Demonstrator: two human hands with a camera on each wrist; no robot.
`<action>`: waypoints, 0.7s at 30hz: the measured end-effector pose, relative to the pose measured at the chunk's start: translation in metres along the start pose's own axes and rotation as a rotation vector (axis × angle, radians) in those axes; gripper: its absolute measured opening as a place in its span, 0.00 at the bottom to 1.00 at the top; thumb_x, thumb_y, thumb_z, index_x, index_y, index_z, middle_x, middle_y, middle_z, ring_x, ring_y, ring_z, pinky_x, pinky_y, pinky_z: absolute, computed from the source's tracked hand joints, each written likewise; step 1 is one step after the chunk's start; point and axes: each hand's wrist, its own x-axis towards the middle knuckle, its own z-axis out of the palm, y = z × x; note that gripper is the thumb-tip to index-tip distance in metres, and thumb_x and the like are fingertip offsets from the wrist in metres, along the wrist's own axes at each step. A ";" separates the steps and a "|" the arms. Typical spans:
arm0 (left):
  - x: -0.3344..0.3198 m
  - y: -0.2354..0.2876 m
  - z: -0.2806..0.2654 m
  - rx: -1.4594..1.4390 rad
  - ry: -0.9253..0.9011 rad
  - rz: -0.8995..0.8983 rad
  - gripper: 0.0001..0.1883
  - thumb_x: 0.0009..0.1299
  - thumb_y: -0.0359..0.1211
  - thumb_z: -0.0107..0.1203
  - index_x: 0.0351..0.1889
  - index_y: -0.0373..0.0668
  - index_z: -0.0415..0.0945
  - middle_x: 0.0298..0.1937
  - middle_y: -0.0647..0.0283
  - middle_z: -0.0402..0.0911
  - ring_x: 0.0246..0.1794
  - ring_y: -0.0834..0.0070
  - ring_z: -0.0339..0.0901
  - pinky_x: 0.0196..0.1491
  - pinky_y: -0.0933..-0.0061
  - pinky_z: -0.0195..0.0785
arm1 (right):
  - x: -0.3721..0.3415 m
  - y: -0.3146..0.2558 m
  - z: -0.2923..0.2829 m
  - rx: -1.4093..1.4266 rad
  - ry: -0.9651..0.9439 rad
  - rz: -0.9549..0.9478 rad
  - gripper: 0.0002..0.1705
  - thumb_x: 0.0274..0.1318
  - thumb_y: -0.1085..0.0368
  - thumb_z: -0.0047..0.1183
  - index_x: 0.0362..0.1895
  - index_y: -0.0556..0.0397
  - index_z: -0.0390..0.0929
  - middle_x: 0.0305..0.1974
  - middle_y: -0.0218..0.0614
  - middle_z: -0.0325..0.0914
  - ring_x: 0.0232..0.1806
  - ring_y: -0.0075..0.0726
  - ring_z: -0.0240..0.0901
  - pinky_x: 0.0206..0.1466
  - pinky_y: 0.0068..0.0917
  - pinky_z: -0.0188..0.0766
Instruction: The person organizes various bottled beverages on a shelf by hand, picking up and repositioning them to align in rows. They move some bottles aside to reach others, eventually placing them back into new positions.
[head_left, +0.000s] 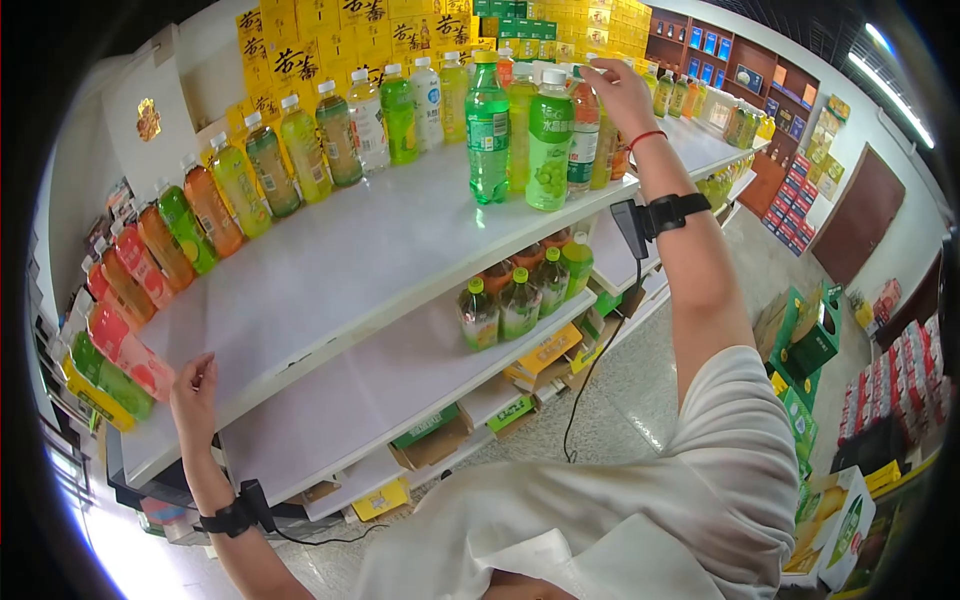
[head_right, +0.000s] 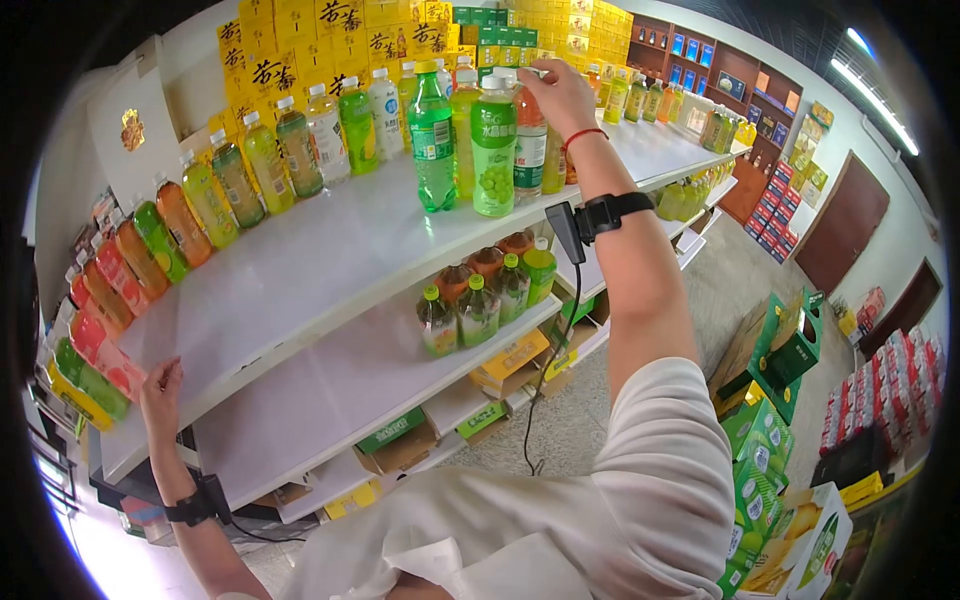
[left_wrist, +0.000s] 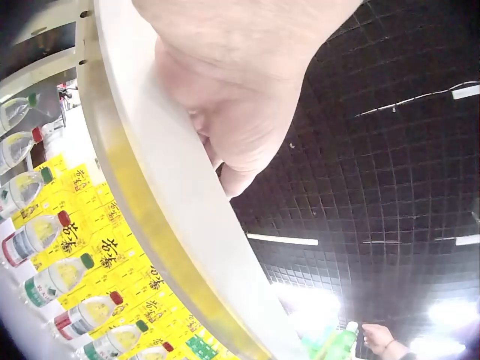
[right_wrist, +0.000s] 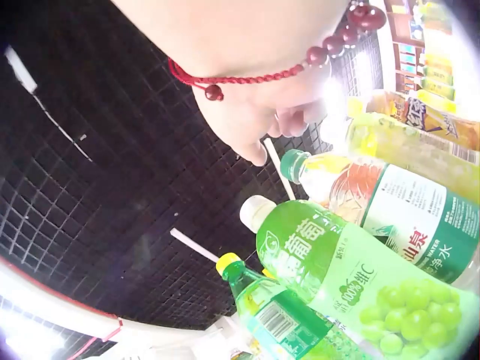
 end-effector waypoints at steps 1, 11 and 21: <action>0.001 -0.001 0.001 0.000 -0.003 -0.010 0.13 0.70 0.34 0.55 0.47 0.35 0.79 0.33 0.65 0.80 0.31 0.80 0.71 0.39 0.79 0.66 | -0.005 -0.004 0.000 0.065 -0.108 -0.005 0.37 0.50 0.40 0.59 0.55 0.55 0.76 0.42 0.41 0.81 0.47 0.41 0.77 0.53 0.34 0.71; -0.002 -0.001 0.003 -0.018 0.015 0.007 0.12 0.69 0.33 0.56 0.47 0.38 0.80 0.35 0.66 0.78 0.31 0.80 0.68 0.38 0.79 0.64 | -0.044 -0.008 0.039 -0.218 -0.165 -0.117 0.51 0.39 0.37 0.67 0.60 0.60 0.68 0.49 0.50 0.75 0.53 0.47 0.74 0.56 0.40 0.70; -0.004 0.009 0.001 0.014 -0.021 0.058 0.11 0.67 0.31 0.57 0.46 0.39 0.79 0.33 0.66 0.75 0.28 0.80 0.63 0.35 0.78 0.62 | -0.055 -0.015 -0.001 -0.001 0.088 -0.059 0.32 0.49 0.45 0.62 0.51 0.55 0.75 0.48 0.42 0.76 0.49 0.45 0.74 0.52 0.37 0.71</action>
